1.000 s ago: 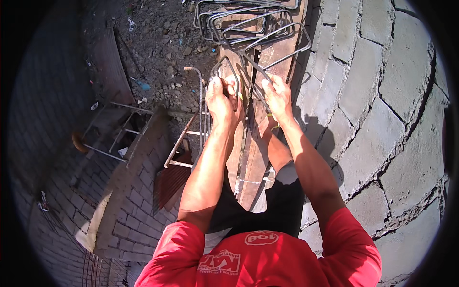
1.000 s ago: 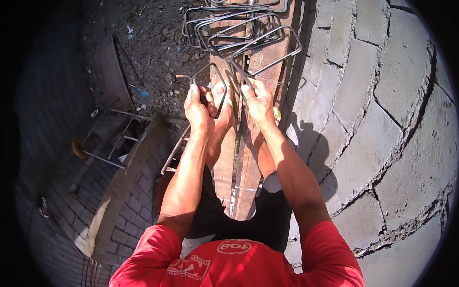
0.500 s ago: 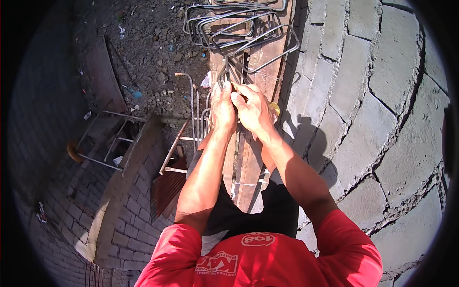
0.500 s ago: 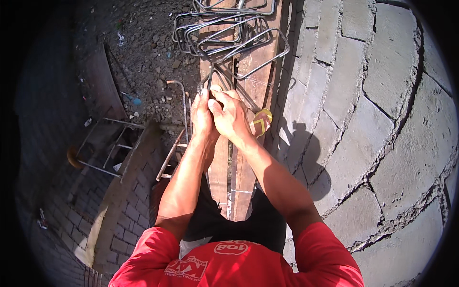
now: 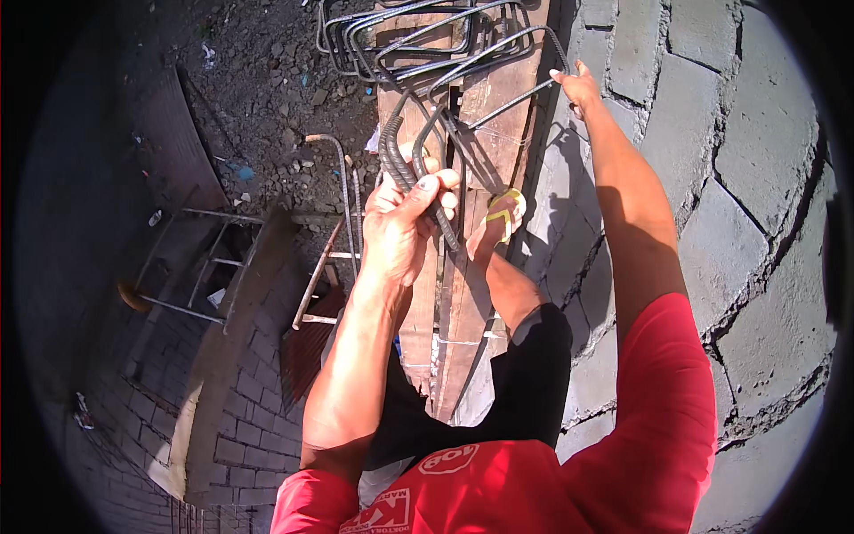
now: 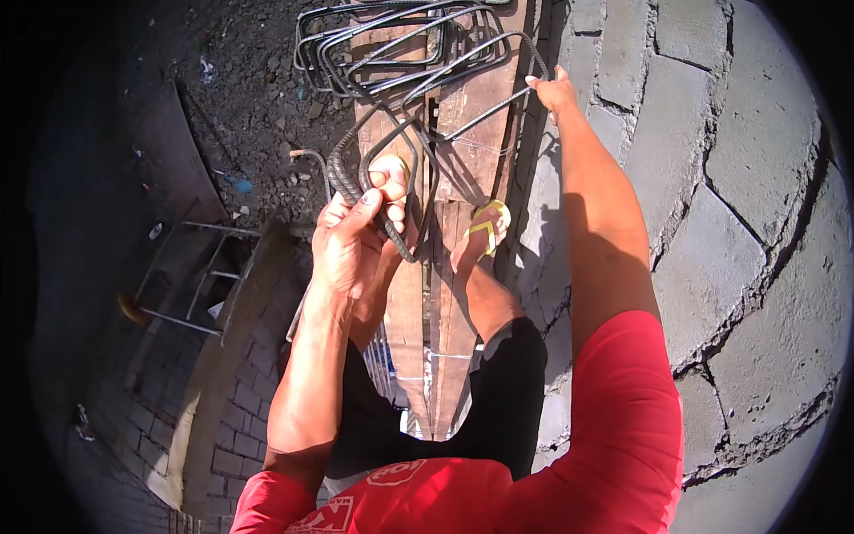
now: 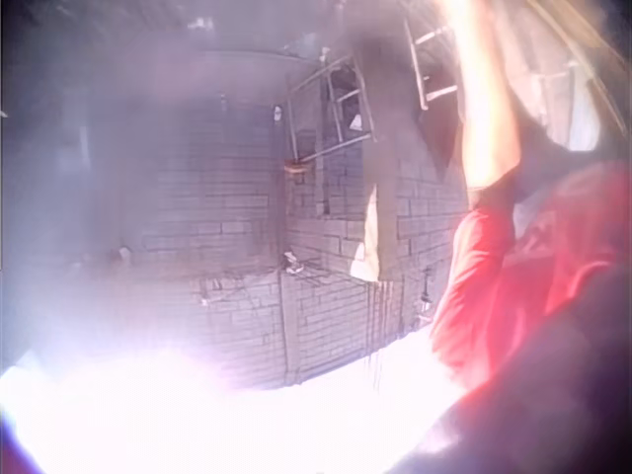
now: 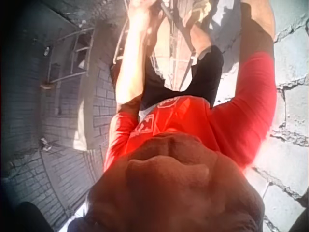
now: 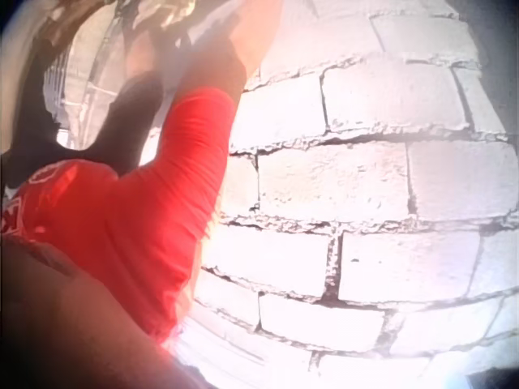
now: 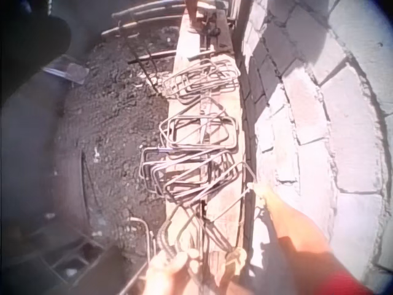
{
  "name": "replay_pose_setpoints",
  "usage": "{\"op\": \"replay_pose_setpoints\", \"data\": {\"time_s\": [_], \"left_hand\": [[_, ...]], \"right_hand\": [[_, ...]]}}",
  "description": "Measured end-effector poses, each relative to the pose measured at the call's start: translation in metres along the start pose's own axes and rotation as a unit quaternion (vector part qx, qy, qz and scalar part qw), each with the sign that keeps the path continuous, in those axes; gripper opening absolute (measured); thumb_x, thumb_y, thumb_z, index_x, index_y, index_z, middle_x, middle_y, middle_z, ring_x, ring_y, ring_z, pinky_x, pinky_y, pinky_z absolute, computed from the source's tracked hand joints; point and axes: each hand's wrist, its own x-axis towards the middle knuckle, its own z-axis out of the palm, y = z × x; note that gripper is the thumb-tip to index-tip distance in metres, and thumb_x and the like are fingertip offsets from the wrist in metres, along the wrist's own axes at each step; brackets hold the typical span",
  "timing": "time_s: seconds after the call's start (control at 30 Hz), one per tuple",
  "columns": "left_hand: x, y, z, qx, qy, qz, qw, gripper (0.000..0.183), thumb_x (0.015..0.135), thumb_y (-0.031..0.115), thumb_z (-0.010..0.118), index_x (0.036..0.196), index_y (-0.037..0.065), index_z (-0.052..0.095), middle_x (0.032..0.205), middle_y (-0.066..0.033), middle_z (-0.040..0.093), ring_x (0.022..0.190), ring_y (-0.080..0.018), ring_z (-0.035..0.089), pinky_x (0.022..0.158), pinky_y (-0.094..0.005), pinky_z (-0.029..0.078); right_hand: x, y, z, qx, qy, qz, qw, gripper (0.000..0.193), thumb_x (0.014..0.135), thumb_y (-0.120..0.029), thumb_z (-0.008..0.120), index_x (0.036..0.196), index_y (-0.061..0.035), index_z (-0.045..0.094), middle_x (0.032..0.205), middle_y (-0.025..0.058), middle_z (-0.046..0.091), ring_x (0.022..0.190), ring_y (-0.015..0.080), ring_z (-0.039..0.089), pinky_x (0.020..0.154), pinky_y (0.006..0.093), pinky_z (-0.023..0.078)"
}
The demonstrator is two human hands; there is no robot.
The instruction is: The person picks up rebar stirrups from a wooden beam, places them over vertical rebar rods on top of a concrete block wall, and secures them in place using wire ties.
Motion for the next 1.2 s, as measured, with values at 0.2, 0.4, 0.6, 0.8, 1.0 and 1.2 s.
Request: {"op": "replay_pose_setpoints", "data": {"time_s": [0.2, 0.4, 0.6, 0.8, 1.0, 1.2], "left_hand": [[0.008, -0.009, 0.01, -0.03, -0.074, -0.049, 0.996, 0.034, 0.098, 0.008, 0.061, 0.131, 0.003, 0.057, 0.112, -0.0146, 0.071, 0.095, -0.0223, 0.071, 0.079, -0.0342, 0.057], [0.002, 0.01, 0.002, -0.068, -0.07, -0.027, 0.995, 0.037, 0.097, 0.004, 0.059, 0.133, 0.005, 0.053, 0.117, -0.0172, 0.066, 0.104, -0.0316, 0.067, 0.09, -0.0467, 0.057], [0.002, 0.014, 0.009, -0.079, -0.006, 0.011, 0.997, 0.033, 0.097, 0.001, 0.057, 0.13, 0.0, 0.055, 0.111, -0.0177, 0.07, 0.089, -0.0276, 0.072, 0.075, -0.0402, 0.062], [0.003, 0.002, -0.003, -0.029, -0.018, 0.025, 0.999, 0.026, 0.099, 0.009, 0.058, 0.124, 0.001, 0.059, 0.106, -0.0117, 0.066, 0.092, -0.0285, 0.07, 0.08, -0.0437, 0.061], [0.002, -0.012, 0.006, -0.007, 0.024, 0.058, 0.998, 0.016, 0.098, 0.01, 0.063, 0.11, 0.0, 0.065, 0.088, -0.0093, 0.067, 0.082, -0.0207, 0.067, 0.073, -0.034, 0.057], [0.0, -0.024, 0.009, -0.07, -0.007, 0.098, 0.993, 0.017, 0.095, 0.007, 0.066, 0.112, 0.003, 0.063, 0.093, -0.0093, 0.068, 0.082, -0.0188, 0.066, 0.072, -0.0277, 0.056]], "right_hand": [[0.007, 0.021, -0.011, 0.261, -0.039, 0.036, 0.964, 0.058, 0.092, -0.014, 0.07, 0.143, -0.0105, 0.042, 0.115, 0.0057, 0.061, 0.082, 0.0183, 0.068, 0.061, 0.0374, 0.054], [-0.104, 0.031, -0.009, 0.334, -0.132, -0.036, 0.933, 0.018, 0.094, -0.01, 0.065, 0.11, -0.007, 0.058, 0.094, 0.0038, 0.062, 0.079, 0.0147, 0.066, 0.065, 0.0317, 0.056], [-0.195, 0.035, -0.014, 0.316, -0.098, -0.095, 0.939, 0.015, 0.092, -0.01, 0.069, 0.101, -0.0074, 0.056, 0.088, -0.0002, 0.058, 0.08, 0.0103, 0.058, 0.069, 0.0314, 0.052], [-0.264, -0.002, -0.021, 0.385, -0.117, -0.135, 0.905, 0.017, 0.091, -0.014, 0.069, 0.091, -0.004, 0.056, 0.075, 0.0029, 0.057, 0.062, 0.0122, 0.056, 0.06, 0.0275, 0.048], [-0.297, -0.026, -0.035, 0.375, -0.229, -0.024, 0.898, 0.02, 0.09, -0.016, 0.073, 0.094, -0.0053, 0.057, 0.072, 0.0029, 0.058, 0.059, 0.0123, 0.058, 0.053, 0.0272, 0.046], [-0.336, -0.023, -0.002, 0.297, -0.253, 0.069, 0.918, 0.028, 0.094, -0.024, 0.071, 0.107, -0.0028, 0.058, 0.081, 0.007, 0.063, 0.059, 0.0152, 0.063, 0.052, 0.0297, 0.048]]}}
